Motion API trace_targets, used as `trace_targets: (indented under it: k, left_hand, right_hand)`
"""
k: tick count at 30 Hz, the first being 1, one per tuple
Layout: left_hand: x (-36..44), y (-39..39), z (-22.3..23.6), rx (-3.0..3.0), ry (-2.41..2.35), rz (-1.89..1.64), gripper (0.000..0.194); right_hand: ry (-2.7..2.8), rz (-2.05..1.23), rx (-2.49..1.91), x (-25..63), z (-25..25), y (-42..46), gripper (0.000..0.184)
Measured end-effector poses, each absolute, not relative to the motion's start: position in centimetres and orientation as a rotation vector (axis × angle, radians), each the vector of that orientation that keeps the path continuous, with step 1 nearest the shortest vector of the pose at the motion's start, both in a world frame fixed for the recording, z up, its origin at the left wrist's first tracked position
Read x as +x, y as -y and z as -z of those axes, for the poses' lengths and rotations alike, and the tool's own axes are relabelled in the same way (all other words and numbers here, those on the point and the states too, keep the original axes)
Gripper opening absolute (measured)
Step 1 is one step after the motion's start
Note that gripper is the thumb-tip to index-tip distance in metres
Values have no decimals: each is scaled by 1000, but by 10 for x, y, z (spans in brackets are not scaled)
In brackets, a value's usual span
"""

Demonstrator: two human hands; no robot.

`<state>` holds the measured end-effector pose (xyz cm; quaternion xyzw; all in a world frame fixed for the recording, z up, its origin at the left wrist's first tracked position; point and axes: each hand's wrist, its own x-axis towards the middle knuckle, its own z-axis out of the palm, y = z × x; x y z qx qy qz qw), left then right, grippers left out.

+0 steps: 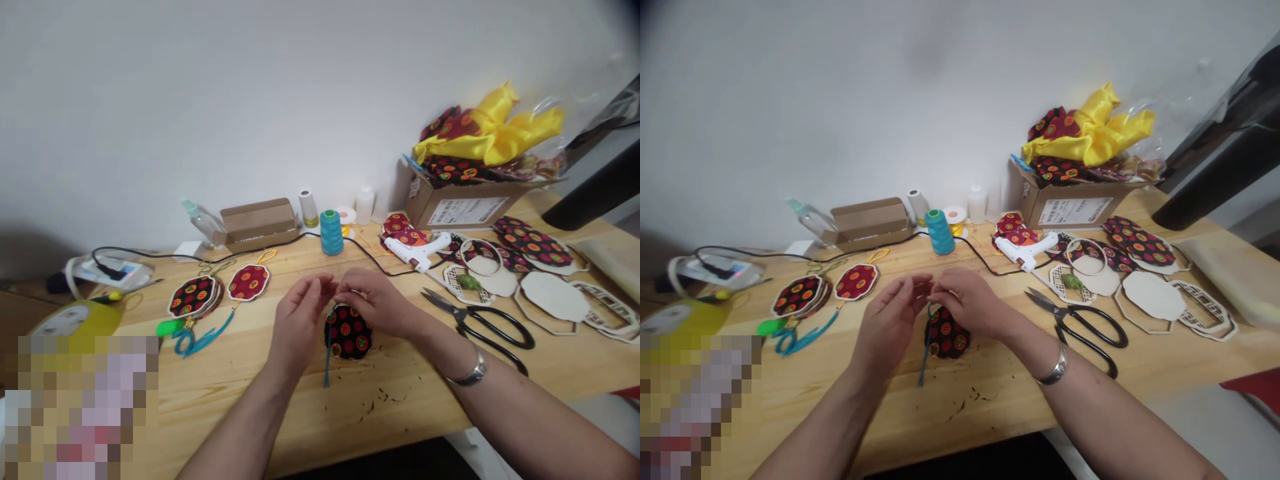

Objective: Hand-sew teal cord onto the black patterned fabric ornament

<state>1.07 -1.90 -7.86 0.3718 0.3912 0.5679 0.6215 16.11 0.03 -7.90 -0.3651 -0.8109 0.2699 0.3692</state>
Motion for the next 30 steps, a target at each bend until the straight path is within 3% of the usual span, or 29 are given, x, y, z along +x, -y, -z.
trace_targets:
  k: [8,30]
  left_hand:
    - [12,25,80,926,-986,-902,27]
    - [14,24,75,690,-1057,-844,28]
  right_hand:
    - [2263,-453,-960,161,79,0,20]
    - [2221,-469,-1108,164,81,-5,11]
